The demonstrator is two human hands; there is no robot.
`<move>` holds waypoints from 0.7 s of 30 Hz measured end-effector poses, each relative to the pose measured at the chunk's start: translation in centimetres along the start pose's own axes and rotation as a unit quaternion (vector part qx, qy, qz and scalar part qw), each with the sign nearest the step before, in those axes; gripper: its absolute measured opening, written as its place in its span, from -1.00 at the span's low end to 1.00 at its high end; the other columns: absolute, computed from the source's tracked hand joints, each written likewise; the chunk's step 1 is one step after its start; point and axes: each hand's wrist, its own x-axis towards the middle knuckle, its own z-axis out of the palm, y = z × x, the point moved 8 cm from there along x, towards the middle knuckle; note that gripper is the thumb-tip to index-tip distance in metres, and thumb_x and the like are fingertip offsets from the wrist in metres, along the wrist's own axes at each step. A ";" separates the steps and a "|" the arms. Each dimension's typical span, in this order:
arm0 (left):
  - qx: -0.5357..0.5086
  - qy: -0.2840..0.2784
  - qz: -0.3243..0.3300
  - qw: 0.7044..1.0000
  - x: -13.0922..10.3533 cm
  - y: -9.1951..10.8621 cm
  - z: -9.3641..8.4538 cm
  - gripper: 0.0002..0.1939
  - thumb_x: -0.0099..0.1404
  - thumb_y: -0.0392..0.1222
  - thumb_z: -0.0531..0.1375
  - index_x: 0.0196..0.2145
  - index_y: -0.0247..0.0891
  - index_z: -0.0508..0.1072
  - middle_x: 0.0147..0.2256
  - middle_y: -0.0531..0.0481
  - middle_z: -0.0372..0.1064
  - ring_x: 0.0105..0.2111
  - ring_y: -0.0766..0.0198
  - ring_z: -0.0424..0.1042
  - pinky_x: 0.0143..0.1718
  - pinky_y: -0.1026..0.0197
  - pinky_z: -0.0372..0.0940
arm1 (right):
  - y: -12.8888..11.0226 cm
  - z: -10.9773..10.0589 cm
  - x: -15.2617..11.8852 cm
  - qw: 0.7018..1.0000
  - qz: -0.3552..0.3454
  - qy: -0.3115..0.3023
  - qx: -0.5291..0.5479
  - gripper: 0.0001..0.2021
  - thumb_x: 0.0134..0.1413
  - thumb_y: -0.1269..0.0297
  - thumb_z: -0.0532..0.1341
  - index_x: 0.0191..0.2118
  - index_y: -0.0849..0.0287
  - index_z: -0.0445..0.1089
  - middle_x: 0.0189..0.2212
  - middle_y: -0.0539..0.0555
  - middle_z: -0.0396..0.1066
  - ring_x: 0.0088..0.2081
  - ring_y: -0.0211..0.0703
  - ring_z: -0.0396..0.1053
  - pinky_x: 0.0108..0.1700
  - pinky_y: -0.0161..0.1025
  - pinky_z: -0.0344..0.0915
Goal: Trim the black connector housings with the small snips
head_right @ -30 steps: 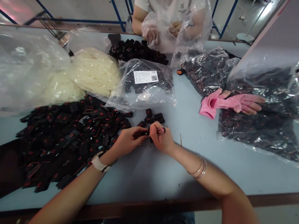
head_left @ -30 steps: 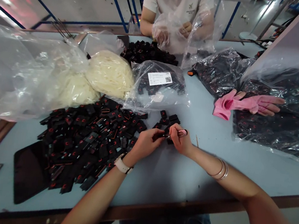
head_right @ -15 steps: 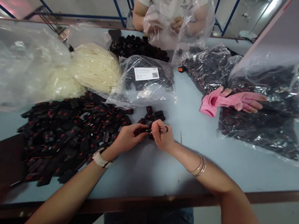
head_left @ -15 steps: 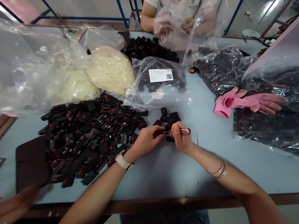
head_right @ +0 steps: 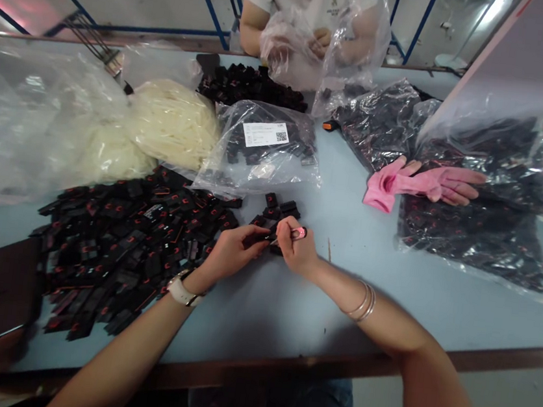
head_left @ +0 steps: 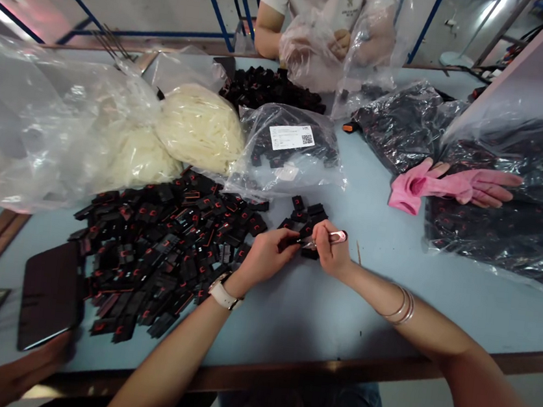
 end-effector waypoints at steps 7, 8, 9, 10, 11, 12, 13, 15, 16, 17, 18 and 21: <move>0.005 -0.003 0.002 1.000 -0.1 0.1 0.1 -0.78 0.19 -0.20 0.15 -0.21 -0.28 0.47 -0.42 -0.03 0.48 -0.49 0.30 0.40 -0.47 0.30 0.26 | 0.1 0.2 0.2 1.000 0.005 -0.014 -0.026 -0.68 0.27 0.11 -0.14 -0.46 0.12 0.11 -0.65 -0.10 0.12 -0.61 -0.35 0.07 -0.52 -0.34 0.04; 0.007 -0.003 0.004 1.000 -0.1 0.2 0.0 -0.78 0.19 -0.20 0.15 -0.21 -0.27 0.47 -0.42 -0.02 0.48 -0.49 0.31 0.40 -0.47 0.30 0.26 | 0.1 0.2 0.2 0.999 0.007 -0.020 -0.030 -0.68 0.27 0.11 -0.14 -0.46 0.11 0.10 -0.64 -0.10 0.12 -0.61 -0.36 0.07 -0.52 -0.34 0.04; 0.007 -0.005 0.005 1.000 0.0 0.3 0.0 -0.78 0.19 -0.21 0.15 -0.20 -0.27 0.47 -0.42 -0.02 0.48 -0.49 0.31 0.39 -0.47 0.30 0.26 | 0.1 0.4 0.3 0.999 0.008 -0.027 -0.034 -0.67 0.27 0.10 -0.14 -0.47 0.11 0.09 -0.64 -0.10 0.12 -0.61 -0.35 0.07 -0.52 -0.34 0.04; 0.008 -0.006 0.006 1.000 0.0 0.3 0.0 -0.78 0.18 -0.21 0.15 -0.20 -0.27 0.47 -0.43 -0.02 0.48 -0.50 0.31 0.39 -0.47 0.30 0.25 | 0.2 0.5 0.3 0.999 0.009 -0.035 -0.037 -0.67 0.26 0.10 -0.14 -0.47 0.11 0.08 -0.64 -0.10 0.11 -0.61 -0.36 0.06 -0.51 -0.34 0.04; 0.008 -0.008 0.007 1.000 0.0 0.4 0.0 -0.78 0.18 -0.22 0.15 -0.21 -0.27 0.47 -0.43 -0.01 0.48 -0.50 0.32 0.39 -0.47 0.31 0.25 | 0.2 0.6 0.2 0.998 0.009 -0.041 -0.040 -0.67 0.26 0.10 -0.13 -0.48 0.12 0.08 -0.64 -0.11 0.10 -0.61 -0.36 0.05 -0.52 -0.34 0.03; 0.008 -0.009 0.008 1.000 0.0 0.4 0.0 -0.78 0.18 -0.23 0.14 -0.21 -0.27 0.48 -0.44 -0.01 0.48 -0.49 0.32 0.39 -0.47 0.31 0.25 | 0.2 0.7 0.2 0.998 0.009 -0.045 -0.041 -0.67 0.26 0.09 -0.13 -0.48 0.12 0.09 -0.64 -0.11 0.10 -0.61 -0.36 0.05 -0.52 -0.34 0.03; 0.008 -0.010 0.008 1.000 0.0 0.5 0.0 -0.78 0.18 -0.24 0.14 -0.22 -0.27 0.48 -0.44 0.00 0.48 -0.49 0.32 0.39 -0.47 0.31 0.25 | 0.2 0.7 0.2 0.998 0.010 -0.045 -0.040 -0.67 0.26 0.09 -0.12 -0.47 0.12 0.09 -0.65 -0.11 0.10 -0.61 -0.36 0.04 -0.52 -0.33 0.02; 0.007 -0.007 0.009 1.000 0.0 0.5 0.0 -0.79 0.17 -0.24 0.15 -0.22 -0.26 0.48 -0.44 0.00 0.48 -0.48 0.31 0.40 -0.46 0.30 0.26 | 0.2 0.4 0.1 0.999 0.011 -0.028 -0.031 -0.66 0.26 0.07 -0.12 -0.47 0.12 0.11 -0.66 -0.11 0.09 -0.62 -0.35 0.03 -0.54 -0.33 0.01; 0.006 -0.005 0.008 1.000 0.0 0.4 0.0 -0.79 0.18 -0.23 0.15 -0.21 -0.26 0.48 -0.44 0.00 0.48 -0.48 0.30 0.40 -0.46 0.30 0.26 | 0.2 0.2 0.0 1.000 0.011 -0.012 -0.025 -0.66 0.26 0.06 -0.13 -0.46 0.12 0.12 -0.66 -0.10 0.09 -0.62 -0.35 0.04 -0.54 -0.33 0.01; 0.005 -0.003 0.006 1.000 0.0 0.4 0.0 -0.78 0.18 -0.23 0.15 -0.21 -0.27 0.48 -0.44 -0.01 0.48 -0.48 0.30 0.41 -0.46 0.30 0.27 | 0.2 -0.1 0.0 1.000 0.009 0.007 -0.018 -0.64 0.26 0.04 -0.14 -0.47 0.12 0.12 -0.65 -0.10 0.09 -0.62 -0.34 0.05 -0.54 -0.33 0.02; 0.003 -0.001 0.005 1.000 0.0 0.3 0.0 -0.78 0.17 -0.22 0.16 -0.20 -0.27 0.47 -0.44 -0.01 0.48 -0.49 0.30 0.41 -0.47 0.30 0.27 | 0.2 -0.4 -0.1 1.000 0.008 0.024 -0.012 -0.63 0.25 0.03 -0.14 -0.47 0.13 0.12 -0.65 -0.09 0.10 -0.61 -0.34 0.05 -0.54 -0.32 0.02; 0.000 -0.004 0.004 1.000 0.0 0.2 0.0 -0.78 0.18 -0.22 0.16 -0.21 -0.26 0.47 -0.43 -0.01 0.48 -0.48 0.30 0.41 -0.47 0.30 0.26 | 0.1 -0.3 -0.1 1.000 0.003 0.017 -0.001 -0.63 0.25 0.03 -0.13 -0.47 0.13 0.14 -0.63 -0.07 0.12 -0.60 -0.33 0.07 -0.52 -0.31 0.04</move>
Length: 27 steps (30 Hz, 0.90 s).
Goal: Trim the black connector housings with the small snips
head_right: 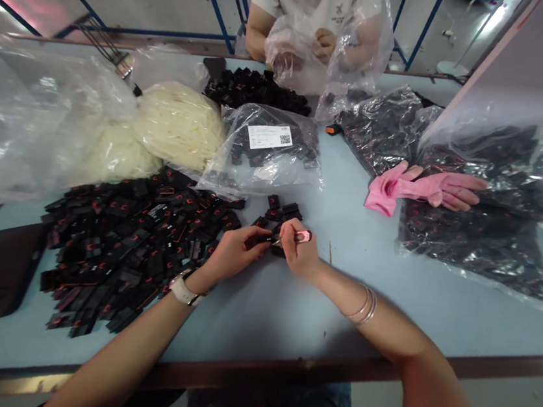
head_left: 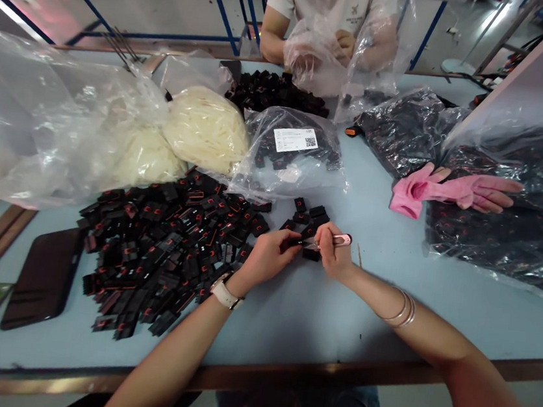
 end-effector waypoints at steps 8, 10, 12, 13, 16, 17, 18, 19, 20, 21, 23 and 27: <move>0.011 0.009 0.009 1.000 -0.1 0.5 0.1 -0.81 0.17 -0.23 0.15 -0.23 -0.26 0.42 -0.42 0.02 0.44 -0.49 0.33 0.37 -0.47 0.31 0.23 | 0.4 -0.6 0.7 0.997 0.052 0.033 0.053 -0.57 0.19 -0.08 -0.09 -0.53 0.12 0.12 -0.70 -0.11 0.04 -0.66 -0.36 0.03 -0.60 -0.33 -0.01; 0.033 0.021 0.028 0.999 -0.3 1.1 0.0 -0.83 0.15 -0.29 0.14 -0.24 -0.26 0.38 -0.43 0.04 0.41 -0.49 0.33 0.36 -0.46 0.32 0.23 | 1.2 -1.3 1.0 0.989 0.090 0.076 0.087 -0.57 0.17 -0.10 -0.06 -0.55 0.12 0.10 -0.71 -0.11 0.04 -0.68 -0.37 0.02 -0.63 -0.34 -0.03; 0.079 0.041 0.050 0.995 -0.6 1.7 -0.4 -0.83 0.13 -0.33 0.12 -0.27 -0.25 0.33 -0.44 0.05 0.36 -0.49 0.32 0.34 -0.45 0.32 0.22 | 1.9 -1.6 1.2 0.981 0.122 0.100 0.110 -0.57 0.14 -0.10 -0.03 -0.56 0.12 0.09 -0.71 -0.12 0.04 -0.69 -0.38 0.04 -0.66 -0.35 -0.05; 0.112 0.057 0.057 0.990 -0.7 2.0 -0.9 -0.86 0.13 -0.32 0.12 -0.29 -0.25 0.31 -0.44 0.04 0.35 -0.48 0.31 0.34 -0.44 0.31 0.22 | 2.1 -1.6 1.2 0.979 0.134 0.103 0.116 -0.58 0.13 -0.10 -0.02 -0.56 0.12 0.09 -0.71 -0.12 0.05 -0.69 -0.38 0.04 -0.66 -0.36 -0.05; 0.225 0.136 0.046 0.964 -0.9 2.4 -3.9 -0.89 0.22 -0.16 0.13 -0.33 -0.23 0.31 -0.36 -0.04 0.36 -0.38 0.24 0.37 -0.37 0.27 0.25 | 2.5 -1.4 1.3 0.976 0.148 0.097 0.130 -0.60 0.10 -0.09 0.01 -0.56 0.13 0.11 -0.73 -0.14 0.04 -0.71 -0.40 0.03 -0.67 -0.38 -0.08; 0.258 0.172 0.031 0.950 -1.0 2.3 -5.4 -0.85 0.25 -0.10 0.11 -0.32 -0.24 0.32 -0.32 -0.08 0.37 -0.32 0.20 0.38 -0.33 0.23 0.27 | 2.5 -1.3 1.3 0.975 0.148 0.094 0.134 -0.60 0.10 -0.08 0.02 -0.56 0.13 0.12 -0.73 -0.14 0.04 -0.71 -0.40 0.02 -0.67 -0.38 -0.09; 0.288 0.201 0.022 0.936 -1.0 2.3 -6.9 -0.81 0.26 -0.07 0.10 -0.29 -0.26 0.33 -0.27 -0.13 0.38 -0.25 0.14 0.38 -0.26 0.18 0.28 | 2.5 -1.3 1.3 0.975 0.148 0.092 0.138 -0.60 0.10 -0.08 0.02 -0.56 0.13 0.12 -0.74 -0.14 0.05 -0.71 -0.40 0.02 -0.67 -0.39 -0.09; 0.315 0.227 0.012 0.922 -1.2 2.2 -8.3 -0.78 0.27 -0.07 0.08 -0.26 -0.28 0.34 -0.20 -0.19 0.37 -0.17 0.08 0.37 -0.19 0.11 0.28 | 2.5 -1.2 1.3 0.975 0.148 0.089 0.140 -0.60 0.10 -0.07 0.02 -0.56 0.13 0.12 -0.74 -0.14 0.05 -0.71 -0.40 0.02 -0.67 -0.39 -0.09; 0.337 0.250 -0.001 0.908 -1.3 2.0 -9.7 -0.76 0.29 -0.08 0.06 -0.22 -0.30 0.35 -0.12 -0.25 0.36 -0.08 0.01 0.33 -0.11 0.03 0.25 | 2.4 -1.1 1.3 0.975 0.148 0.086 0.141 -0.60 0.09 -0.07 0.02 -0.57 0.13 0.12 -0.74 -0.14 0.06 -0.71 -0.40 0.03 -0.67 -0.39 -0.09; 0.357 0.269 -0.018 0.895 -1.5 1.7 -11.0 -0.74 0.29 -0.09 0.05 -0.19 -0.31 0.36 -0.06 -0.29 0.32 -0.02 -0.05 0.29 -0.05 -0.05 0.22 | 2.4 -1.1 1.4 0.976 0.149 0.083 0.139 -0.60 0.09 -0.08 0.03 -0.57 0.13 0.13 -0.74 -0.14 0.07 -0.71 -0.40 0.04 -0.67 -0.39 -0.09; 0.380 0.297 -0.066 0.873 -2.0 1.0 -13.1 -0.68 0.29 -0.10 0.04 -0.08 -0.32 0.36 0.06 -0.35 0.23 0.10 -0.19 0.16 0.04 -0.24 0.09 | 2.4 -1.0 1.4 0.976 0.152 0.076 0.136 -0.60 0.08 -0.08 0.03 -0.56 0.13 0.14 -0.75 -0.13 0.09 -0.71 -0.40 0.04 -0.67 -0.39 -0.09; 0.389 0.319 -0.088 0.860 -2.4 1.2 -14.1 -0.45 0.29 -0.05 0.05 0.18 -0.29 0.14 0.24 -0.39 -0.06 0.23 -0.31 -0.12 0.07 -0.45 -0.12 | 2.3 -1.0 1.5 0.977 0.152 0.072 0.133 -0.59 0.07 -0.10 0.02 -0.57 0.13 0.13 -0.76 -0.13 0.09 -0.72 -0.39 0.03 -0.68 -0.39 -0.08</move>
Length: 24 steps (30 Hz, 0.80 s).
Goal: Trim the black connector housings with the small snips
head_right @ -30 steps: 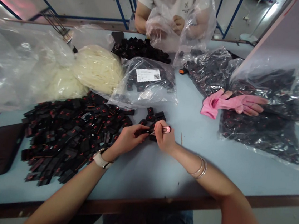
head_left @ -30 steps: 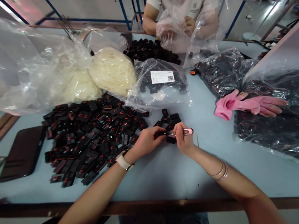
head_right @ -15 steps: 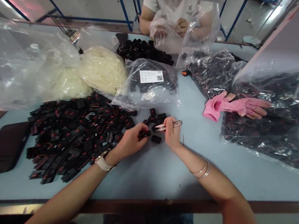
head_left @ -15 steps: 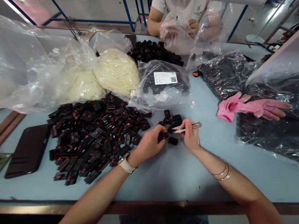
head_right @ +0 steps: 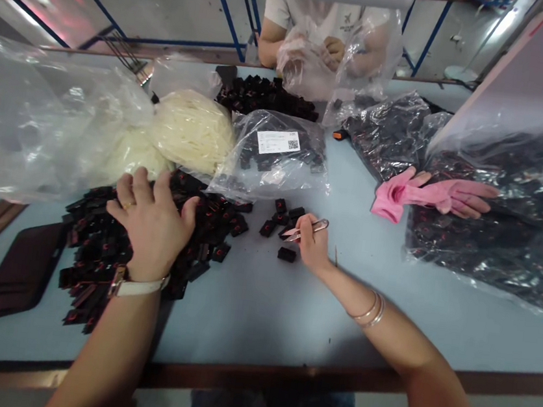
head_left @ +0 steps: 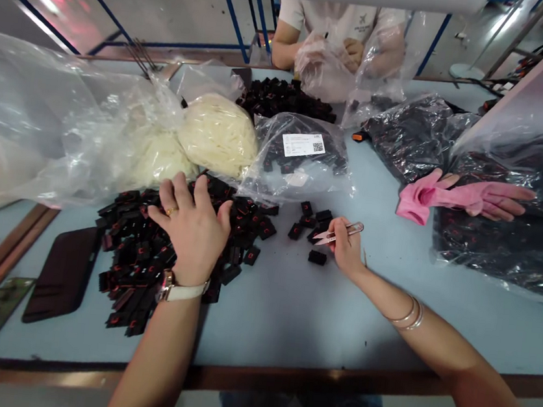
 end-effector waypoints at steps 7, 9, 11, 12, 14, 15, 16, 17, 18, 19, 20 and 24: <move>-0.004 -0.128 0.206 0.970 -3.2 7.0 3.9 -0.64 0.28 -0.05 0.09 0.02 -0.07 0.39 0.29 -0.16 -0.11 0.27 -0.26 -0.23 0.09 -0.52 -0.28 | 0.9 0.0 0.1 1.000 0.019 -0.007 0.015 -0.58 0.04 -0.14 0.04 -0.56 0.13 0.11 -0.74 -0.13 0.08 -0.69 -0.39 0.07 -0.67 -0.40 -0.04; 0.004 -0.146 0.229 0.962 -4.0 7.7 5.1 -0.68 0.31 -0.10 0.05 -0.01 -0.07 0.41 0.29 -0.15 -0.10 0.28 -0.20 -0.22 0.09 -0.53 -0.32 | 0.8 0.0 0.1 1.000 0.020 -0.009 0.014 -0.58 0.04 -0.14 0.04 -0.56 0.13 0.12 -0.74 -0.14 0.07 -0.70 -0.40 0.06 -0.67 -0.41 -0.05; 0.015 -0.145 0.214 0.966 -4.1 7.2 5.7 -0.68 0.32 -0.13 0.04 -0.01 -0.07 0.42 0.28 -0.16 -0.08 0.28 -0.20 -0.22 0.08 -0.55 -0.34 | 0.7 0.0 0.1 1.000 0.020 -0.009 0.007 -0.58 0.04 -0.14 0.04 -0.56 0.13 0.13 -0.74 -0.13 0.08 -0.70 -0.40 0.05 -0.67 -0.40 -0.05; 0.019 -0.142 0.203 0.969 -4.0 6.9 5.8 -0.68 0.32 -0.13 0.04 -0.01 -0.07 0.42 0.28 -0.16 -0.08 0.28 -0.21 -0.22 0.07 -0.57 -0.35 | 0.7 0.0 0.1 1.000 0.021 -0.009 0.003 -0.58 0.04 -0.14 0.04 -0.56 0.13 0.14 -0.74 -0.13 0.09 -0.70 -0.40 0.06 -0.68 -0.40 -0.05; 0.024 -0.136 0.190 0.972 -3.7 6.3 5.9 -0.69 0.32 -0.14 0.05 -0.01 -0.07 0.42 0.28 -0.14 -0.08 0.28 -0.22 -0.23 0.07 -0.57 -0.36 | 0.5 0.0 0.0 1.000 0.018 -0.009 0.000 -0.57 0.03 -0.15 0.03 -0.56 0.13 0.14 -0.74 -0.13 0.10 -0.70 -0.39 0.06 -0.68 -0.40 -0.05; 0.026 -0.135 0.188 0.972 -3.6 6.2 5.8 -0.69 0.32 -0.15 0.05 -0.02 -0.07 0.43 0.29 -0.14 -0.08 0.28 -0.22 -0.23 0.07 -0.58 -0.36 | 0.5 0.0 0.0 1.000 0.015 -0.008 0.002 -0.57 0.03 -0.16 0.03 -0.56 0.13 0.14 -0.74 -0.13 0.10 -0.71 -0.39 0.06 -0.68 -0.40 -0.05; 0.028 -0.134 0.188 0.973 -3.5 6.1 5.7 -0.70 0.32 -0.15 0.05 -0.03 -0.08 0.43 0.29 -0.14 -0.08 0.28 -0.22 -0.23 0.06 -0.58 -0.36 | 0.4 0.0 0.0 1.000 0.013 -0.007 0.003 -0.56 0.03 -0.16 0.03 -0.56 0.13 0.14 -0.75 -0.13 0.10 -0.71 -0.40 0.05 -0.68 -0.40 -0.05; 0.029 -0.133 0.188 0.973 -3.4 6.1 5.5 -0.71 0.32 -0.16 0.05 -0.04 -0.08 0.44 0.28 -0.14 -0.08 0.28 -0.22 -0.24 0.06 -0.59 -0.36 | 0.4 0.0 0.0 1.000 0.012 -0.007 0.006 -0.56 0.02 -0.17 0.03 -0.56 0.13 0.14 -0.75 -0.13 0.10 -0.72 -0.40 0.04 -0.68 -0.40 -0.05; 0.030 -0.132 0.187 0.973 -3.4 6.1 5.4 -0.72 0.32 -0.17 0.05 -0.06 -0.09 0.45 0.28 -0.14 -0.07 0.28 -0.22 -0.24 0.05 -0.59 -0.37 | 0.4 0.0 0.0 1.000 0.011 -0.007 0.009 -0.56 0.02 -0.17 0.04 -0.56 0.13 0.14 -0.75 -0.13 0.10 -0.72 -0.41 0.04 -0.68 -0.40 -0.05; 0.030 -0.131 0.184 0.974 -3.4 6.1 5.2 -0.73 0.32 -0.18 0.05 -0.08 -0.11 0.46 0.28 -0.15 -0.07 0.28 -0.23 -0.25 0.05 -0.60 -0.37 | 0.4 0.0 0.0 1.000 0.011 -0.008 0.011 -0.56 0.02 -0.18 0.04 -0.56 0.13 0.14 -0.74 -0.13 0.11 -0.72 -0.41 0.04 -0.68 -0.40 -0.05; 0.029 -0.129 0.181 0.975 -3.5 6.2 5.1 -0.74 0.31 -0.20 0.06 -0.10 -0.13 0.47 0.28 -0.15 -0.07 0.28 -0.23 -0.25 0.04 -0.61 -0.39 | 0.4 0.1 0.0 1.000 0.012 -0.010 0.013 -0.55 0.01 -0.18 0.04 -0.56 0.13 0.14 -0.74 -0.13 0.11 -0.71 -0.41 0.05 -0.68 -0.40 -0.05; 0.026 -0.130 0.164 0.978 -3.6 6.3 4.9 -0.78 0.29 -0.28 0.06 -0.20 -0.25 0.49 0.27 -0.21 -0.07 0.28 -0.23 -0.25 0.04 -0.62 -0.45 | 0.4 0.2 0.0 1.000 0.015 -0.016 0.017 -0.54 0.01 -0.20 0.04 -0.56 0.13 0.14 -0.74 -0.13 0.12 -0.70 -0.40 0.07 -0.67 -0.40 -0.03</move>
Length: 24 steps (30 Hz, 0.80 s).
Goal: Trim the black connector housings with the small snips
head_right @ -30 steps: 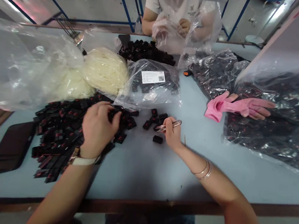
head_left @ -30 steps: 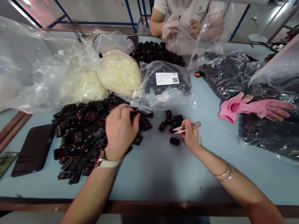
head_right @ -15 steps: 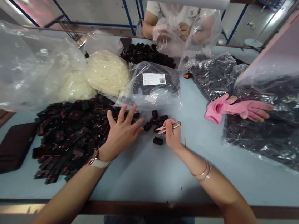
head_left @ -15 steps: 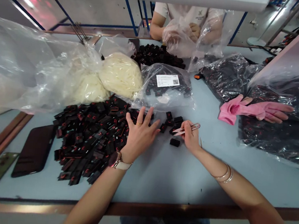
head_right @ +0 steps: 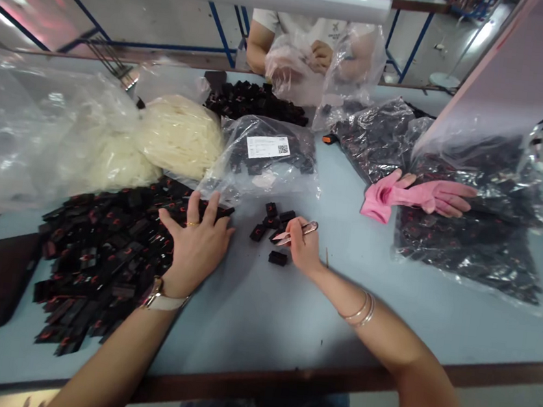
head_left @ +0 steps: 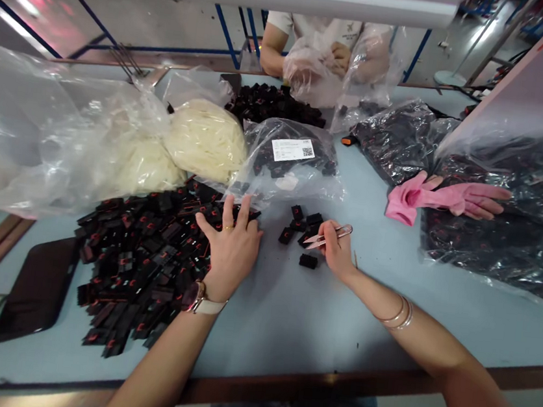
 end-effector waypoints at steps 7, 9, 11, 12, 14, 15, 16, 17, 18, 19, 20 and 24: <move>-0.019 0.026 0.012 0.999 -0.2 1.0 -0.5 -0.67 0.31 -0.22 0.05 0.02 -0.17 0.37 0.28 -0.21 -0.07 0.29 -0.15 -0.22 0.11 -0.53 -0.46 | 0.1 0.0 0.0 1.000 0.001 0.002 -0.008 -0.56 0.04 -0.16 0.01 -0.56 0.12 0.13 -0.74 -0.12 0.10 -0.70 -0.38 0.08 -0.65 -0.38 0.00; -0.017 0.029 0.045 0.998 -0.5 2.1 -0.5 -0.60 0.32 -0.14 0.06 0.11 -0.13 0.29 0.28 -0.20 -0.08 0.29 -0.15 -0.21 0.13 -0.49 -0.41 | 0.1 -0.1 0.0 1.000 -0.001 0.008 -0.008 -0.58 0.05 -0.14 0.02 -0.56 0.12 0.13 -0.74 -0.12 0.12 -0.69 -0.38 0.08 -0.65 -0.38 0.01; -0.025 0.009 0.100 0.995 -1.0 3.6 0.2 -0.53 0.32 -0.02 0.06 0.16 -0.10 0.23 0.28 -0.21 -0.09 0.29 -0.15 -0.21 0.15 -0.45 -0.35 | 0.0 -0.3 -0.1 1.000 -0.001 0.020 -0.006 -0.60 0.05 -0.11 0.03 -0.56 0.12 0.13 -0.74 -0.12 0.11 -0.70 -0.38 0.06 -0.65 -0.38 0.00; -0.034 -0.007 0.129 0.991 -1.4 4.4 0.7 -0.47 0.30 0.05 0.06 0.19 -0.10 0.19 0.29 -0.22 -0.10 0.28 -0.17 -0.21 0.15 -0.44 -0.32 | 0.0 -0.5 -0.1 0.999 0.001 0.032 0.000 -0.60 0.05 -0.09 0.03 -0.56 0.12 0.12 -0.74 -0.13 0.10 -0.70 -0.38 0.06 -0.65 -0.38 0.00; -0.057 -0.046 0.178 0.981 -2.2 5.8 1.9 -0.26 0.22 0.24 0.05 0.25 -0.17 0.07 0.29 -0.29 -0.14 0.28 -0.23 -0.22 0.14 -0.43 -0.23 | -0.1 -0.9 -0.3 0.998 0.009 0.063 0.022 -0.63 0.05 -0.06 0.04 -0.57 0.12 0.12 -0.73 -0.14 0.06 -0.70 -0.38 0.05 -0.66 -0.39 -0.02; -0.069 -0.062 0.195 0.977 -2.6 6.3 2.4 -0.14 0.16 0.33 0.04 0.27 -0.22 0.02 0.29 -0.33 -0.15 0.27 -0.27 -0.21 0.13 -0.43 -0.19 | -0.1 -1.1 -0.3 0.996 0.012 0.079 0.034 -0.63 0.05 -0.04 0.04 -0.58 0.12 0.12 -0.73 -0.14 0.04 -0.70 -0.39 0.05 -0.67 -0.40 -0.03; -0.076 -0.074 0.203 0.974 -2.9 6.7 2.9 -0.06 0.12 0.39 0.03 0.28 -0.26 -0.03 0.29 -0.35 -0.16 0.27 -0.30 -0.21 0.12 -0.44 -0.16 | -0.1 -1.3 -0.4 0.995 0.015 0.091 0.044 -0.64 0.04 -0.03 0.04 -0.58 0.12 0.12 -0.72 -0.14 0.04 -0.69 -0.39 0.05 -0.67 -0.40 -0.04; -0.080 -0.082 0.204 0.972 -3.1 6.9 3.3 -0.03 0.11 0.40 0.01 0.29 -0.29 -0.06 0.29 -0.37 -0.17 0.26 -0.32 -0.21 0.11 -0.43 -0.13 | -0.1 -1.4 -0.4 0.994 0.017 0.099 0.050 -0.65 0.04 -0.02 0.05 -0.58 0.12 0.12 -0.71 -0.13 0.04 -0.69 -0.39 0.05 -0.67 -0.41 -0.04; -0.083 -0.086 0.200 0.972 -3.2 7.0 3.7 -0.05 0.14 0.38 0.00 0.29 -0.29 -0.07 0.29 -0.36 -0.18 0.26 -0.31 -0.20 0.11 -0.41 -0.09 | -0.1 -1.5 -0.4 0.993 0.017 0.103 0.052 -0.65 0.03 -0.02 0.05 -0.59 0.12 0.12 -0.71 -0.13 0.04 -0.69 -0.39 0.04 -0.67 -0.41 -0.04; -0.085 -0.087 0.189 0.974 -3.2 7.0 3.9 -0.12 0.19 0.32 0.00 0.29 -0.28 -0.08 0.29 -0.36 -0.18 0.26 -0.29 -0.18 0.11 -0.38 -0.05 | 0.0 -1.6 -0.3 0.993 0.016 0.105 0.052 -0.64 0.03 -0.03 0.05 -0.59 0.12 0.12 -0.71 -0.13 0.04 -0.69 -0.39 0.04 -0.67 -0.41 -0.04; -0.087 -0.084 0.174 0.977 -3.0 6.8 4.0 -0.19 0.25 0.24 -0.01 0.29 -0.28 -0.07 0.29 -0.35 -0.19 0.26 -0.26 -0.17 0.12 -0.33 -0.02 | 0.1 -1.8 -0.2 0.993 0.014 0.109 0.051 -0.64 0.02 -0.04 0.06 -0.59 0.12 0.12 -0.71 -0.13 0.04 -0.68 -0.39 0.05 -0.67 -0.41 -0.03; -0.092 -0.067 0.111 0.987 -2.5 6.1 4.1 -0.37 0.35 -0.05 -0.02 0.29 -0.31 -0.07 0.28 -0.37 -0.17 0.25 -0.17 -0.06 0.13 -0.22 0.04 | 0.7 -2.6 0.3 0.990 0.005 0.132 0.047 -0.61 0.04 -0.07 0.03 -0.60 0.12 0.10 -0.71 -0.13 0.04 -0.67 -0.38 0.05 -0.65 -0.40 0.00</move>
